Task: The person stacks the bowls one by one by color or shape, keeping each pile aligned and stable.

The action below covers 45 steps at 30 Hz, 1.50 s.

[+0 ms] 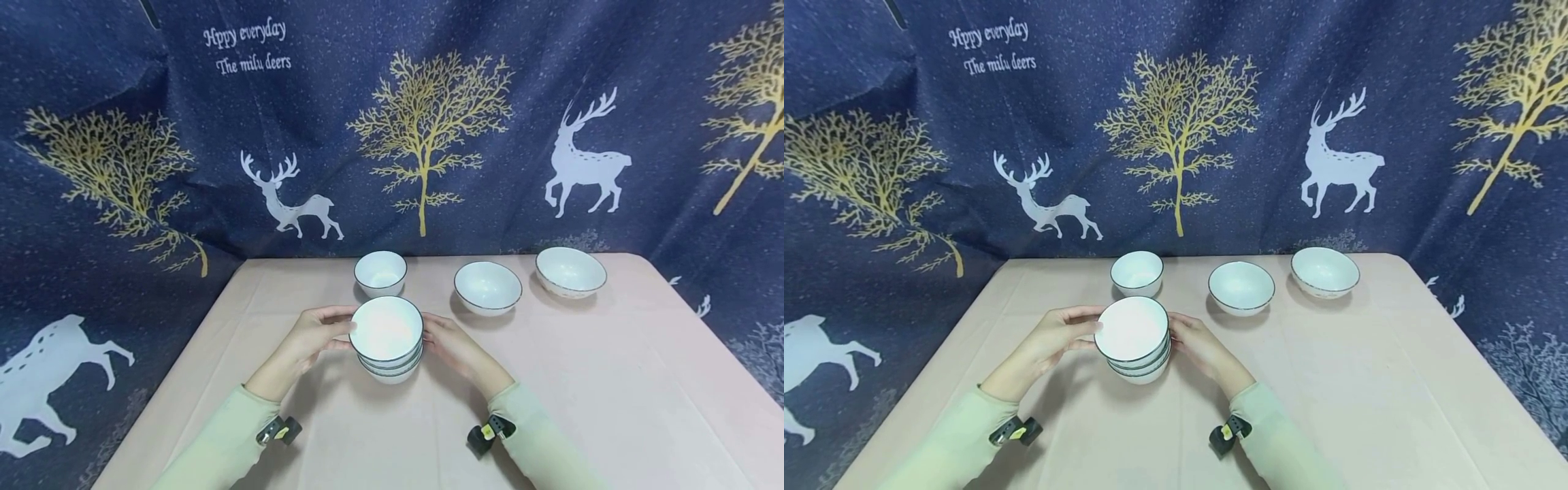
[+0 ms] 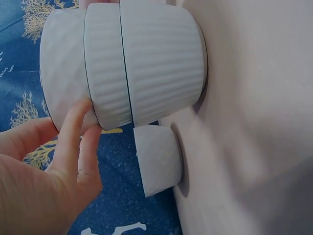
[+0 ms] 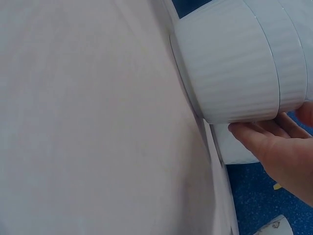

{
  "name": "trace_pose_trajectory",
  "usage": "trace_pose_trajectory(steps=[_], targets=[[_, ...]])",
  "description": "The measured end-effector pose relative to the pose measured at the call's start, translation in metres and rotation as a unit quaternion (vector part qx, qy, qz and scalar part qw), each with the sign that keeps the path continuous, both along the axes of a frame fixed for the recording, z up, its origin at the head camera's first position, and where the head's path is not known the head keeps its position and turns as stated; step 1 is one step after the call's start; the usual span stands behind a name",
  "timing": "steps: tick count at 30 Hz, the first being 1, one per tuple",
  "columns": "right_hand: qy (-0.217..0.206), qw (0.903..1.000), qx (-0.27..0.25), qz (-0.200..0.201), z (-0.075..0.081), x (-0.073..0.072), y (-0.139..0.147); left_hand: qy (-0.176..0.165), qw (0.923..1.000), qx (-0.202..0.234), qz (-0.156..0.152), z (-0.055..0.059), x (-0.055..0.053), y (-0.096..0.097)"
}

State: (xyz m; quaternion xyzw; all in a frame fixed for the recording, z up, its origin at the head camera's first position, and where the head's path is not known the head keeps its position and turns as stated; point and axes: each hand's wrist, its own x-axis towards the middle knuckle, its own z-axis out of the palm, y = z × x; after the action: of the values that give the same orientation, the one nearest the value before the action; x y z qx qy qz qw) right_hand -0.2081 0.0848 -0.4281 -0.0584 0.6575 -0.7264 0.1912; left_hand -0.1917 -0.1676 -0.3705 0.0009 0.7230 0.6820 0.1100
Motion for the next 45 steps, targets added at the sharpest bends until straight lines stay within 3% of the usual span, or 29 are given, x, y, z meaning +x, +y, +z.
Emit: trace_pose_trajectory(steps=[15, 23, 31, 40, 45], targets=[[-0.004, 1.0000, 0.001, -0.006, 0.000, -0.001, -0.001, -0.007, 0.9993, -0.030, -0.024, 0.002, -0.004, -0.001], [0.002, 1.0000, -0.003, -0.004, 0.002, -0.002, -0.002, -0.007, 0.9981, -0.023, -0.056, 0.005, -0.005, -0.005], [0.000, 0.9999, 0.001, -0.015, 0.002, 0.001, -0.003, -0.018, 0.9975, -0.022, -0.065, 0.003, -0.006, -0.007], [0.000, 0.9998, -0.004, -0.020, 0.003, 0.002, -0.002, -0.030, 0.9953, 0.025, -0.089, 0.000, -0.023, -0.015], [-0.002, 0.9999, 0.004, -0.016, 0.003, 0.001, -0.003, -0.054, 0.9949, 0.065, -0.054, 0.000, -0.038, -0.018]])
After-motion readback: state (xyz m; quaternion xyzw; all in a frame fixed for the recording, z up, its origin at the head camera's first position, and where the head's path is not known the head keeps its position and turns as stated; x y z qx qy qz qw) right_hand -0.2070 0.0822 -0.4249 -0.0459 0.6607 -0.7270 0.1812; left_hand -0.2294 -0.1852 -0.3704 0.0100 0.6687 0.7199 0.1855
